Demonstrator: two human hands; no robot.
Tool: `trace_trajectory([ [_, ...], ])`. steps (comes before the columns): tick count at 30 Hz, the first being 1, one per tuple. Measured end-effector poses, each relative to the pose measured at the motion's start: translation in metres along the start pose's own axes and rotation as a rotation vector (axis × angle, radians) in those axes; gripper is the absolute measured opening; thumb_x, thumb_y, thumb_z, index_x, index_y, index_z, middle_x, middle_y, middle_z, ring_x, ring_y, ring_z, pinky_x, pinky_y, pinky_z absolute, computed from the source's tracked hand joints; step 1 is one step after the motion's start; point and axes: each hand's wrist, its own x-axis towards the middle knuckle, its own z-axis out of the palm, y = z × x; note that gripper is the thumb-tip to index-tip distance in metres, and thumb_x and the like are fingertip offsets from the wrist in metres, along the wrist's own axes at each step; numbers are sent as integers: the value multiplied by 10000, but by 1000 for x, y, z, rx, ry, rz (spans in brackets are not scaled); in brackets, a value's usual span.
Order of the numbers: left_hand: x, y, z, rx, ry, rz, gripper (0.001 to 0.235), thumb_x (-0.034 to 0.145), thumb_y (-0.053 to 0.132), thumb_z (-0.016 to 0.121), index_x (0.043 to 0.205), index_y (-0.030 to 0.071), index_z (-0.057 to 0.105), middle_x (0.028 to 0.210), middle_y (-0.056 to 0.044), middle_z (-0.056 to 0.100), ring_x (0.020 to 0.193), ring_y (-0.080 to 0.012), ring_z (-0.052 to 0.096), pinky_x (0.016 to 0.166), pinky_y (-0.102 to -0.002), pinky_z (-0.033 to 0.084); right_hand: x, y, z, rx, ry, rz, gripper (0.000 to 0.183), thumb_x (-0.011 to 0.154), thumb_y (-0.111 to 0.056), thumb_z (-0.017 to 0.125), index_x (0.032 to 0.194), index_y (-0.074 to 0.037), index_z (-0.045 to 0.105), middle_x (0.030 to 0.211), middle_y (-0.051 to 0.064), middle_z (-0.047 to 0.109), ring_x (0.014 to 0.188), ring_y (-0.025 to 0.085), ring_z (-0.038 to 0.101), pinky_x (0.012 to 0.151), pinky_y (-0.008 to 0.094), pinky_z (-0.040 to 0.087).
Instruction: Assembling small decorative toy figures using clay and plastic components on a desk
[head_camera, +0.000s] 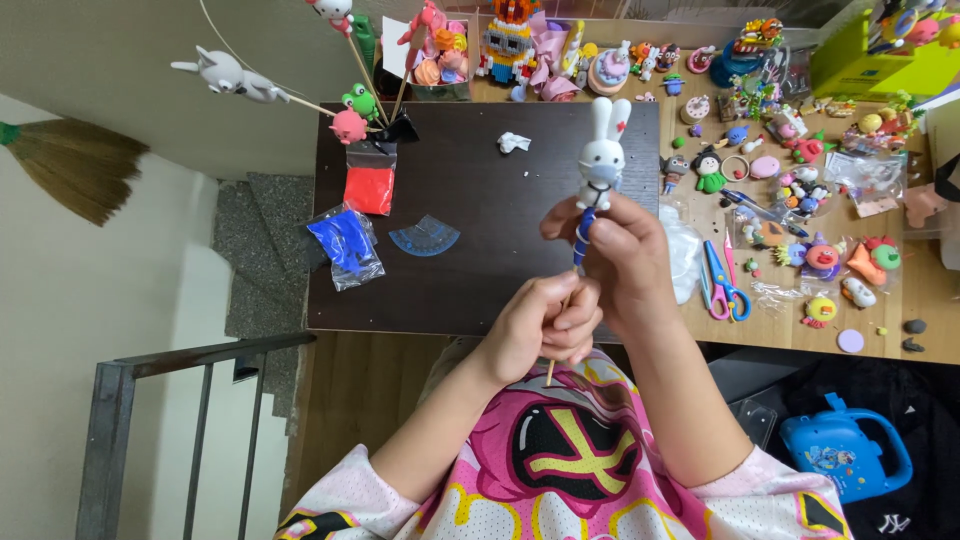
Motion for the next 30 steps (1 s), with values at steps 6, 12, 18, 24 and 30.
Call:
trace_trajectory([
  [6, -2, 14, 13, 352, 213, 75, 444, 1091, 358, 342, 733, 115, 442, 530, 47, 267, 417, -64, 363, 476, -197, 395, -21, -28, 21, -556, 72, -377, 572, 1005, -397, 557, 1320, 79, 587, 1192, 237, 619, 1115, 319, 607, 926, 417, 532],
  [12, 0, 15, 19, 354, 293, 124, 456, 1089, 355, 381, 720, 98, 455, 533, 71, 242, 457, -22, 261, 428, -171, 290, -39, -47, 46, -983, -50, -536, 642, 1079, -483, 400, 1523, -28, 492, 1527, 154, 431, 1400, 315, 397, 1112, 391, 401],
  [18, 3, 18, 9, 721, 320, 195, 429, 1076, 274, 370, 707, 100, 502, 535, -24, 322, 534, -139, 410, 474, -253, 355, -39, -44, 48, -1189, 8, -710, 682, 1063, -526, 408, 1497, -14, 529, 1486, 182, 462, 1357, 385, 425, 1131, 465, 379],
  [24, 0, 20, 9, 806, 329, 235, 410, 1073, 254, 365, 714, 108, 498, 557, -30, 375, 567, -148, 423, 548, -274, 393, -37, -40, 45, -1233, 32, -783, 653, 1060, -515, 425, 1446, -11, 575, 1447, 187, 496, 1322, 397, 434, 1152, 537, 346],
  [30, -1, 20, 16, 730, 335, 197, 422, 1077, 276, 338, 725, 114, 504, 529, 0, 311, 540, -122, 394, 482, -249, 349, -37, -39, 45, -1183, 26, -738, 636, 1058, -500, 433, 1462, -22, 546, 1446, 168, 493, 1337, 384, 443, 1143, 513, 365],
])
